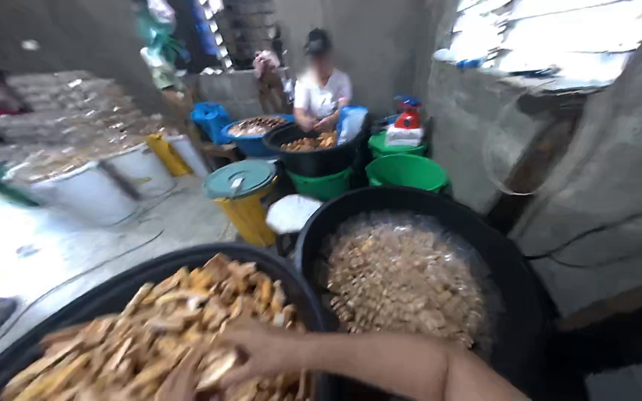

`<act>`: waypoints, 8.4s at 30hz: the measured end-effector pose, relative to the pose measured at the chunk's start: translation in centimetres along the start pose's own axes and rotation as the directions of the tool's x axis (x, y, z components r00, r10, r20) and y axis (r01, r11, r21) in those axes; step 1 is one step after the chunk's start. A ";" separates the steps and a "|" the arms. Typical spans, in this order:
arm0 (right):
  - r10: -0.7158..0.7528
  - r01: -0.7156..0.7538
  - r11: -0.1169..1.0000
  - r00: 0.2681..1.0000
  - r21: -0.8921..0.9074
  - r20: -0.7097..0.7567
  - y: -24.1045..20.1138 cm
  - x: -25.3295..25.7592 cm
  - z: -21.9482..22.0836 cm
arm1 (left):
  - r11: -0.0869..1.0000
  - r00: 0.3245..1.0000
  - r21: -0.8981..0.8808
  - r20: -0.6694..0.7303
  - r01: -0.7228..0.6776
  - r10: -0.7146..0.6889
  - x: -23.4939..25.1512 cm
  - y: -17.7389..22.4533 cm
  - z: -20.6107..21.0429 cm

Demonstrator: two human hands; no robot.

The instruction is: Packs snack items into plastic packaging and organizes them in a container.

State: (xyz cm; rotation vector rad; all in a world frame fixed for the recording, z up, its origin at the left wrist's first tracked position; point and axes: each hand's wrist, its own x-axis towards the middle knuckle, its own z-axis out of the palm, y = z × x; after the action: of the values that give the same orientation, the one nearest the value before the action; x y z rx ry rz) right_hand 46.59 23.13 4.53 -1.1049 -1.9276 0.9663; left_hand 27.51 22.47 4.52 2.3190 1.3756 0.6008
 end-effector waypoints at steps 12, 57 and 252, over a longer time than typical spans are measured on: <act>0.087 -0.028 0.972 0.966 -0.235 0.245 -4.8 3.8 1.6 | 0.967 0.951 -0.078 -0.180 0.243 -0.253 -0.7 2.4 -2.5; -0.698 0.556 0.712 0.623 -0.428 -0.352 -5.2 5.9 5.6 | 0.054 0.681 -0.989 -0.135 -0.139 -0.720 -1.8 -3.0 -4.7; 0.644 -0.563 0.748 0.745 -0.351 0.177 23.5 -4.0 -7.5 | 0.918 0.454 0.388 0.806 0.082 -0.381 9.6 17.5 27.0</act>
State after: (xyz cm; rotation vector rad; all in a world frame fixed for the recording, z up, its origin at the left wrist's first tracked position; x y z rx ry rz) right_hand 63.24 29.88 -12.83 -1.9423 -2.0005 1.2849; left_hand 58.87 20.34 -7.35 2.0065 1.2159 -0.8834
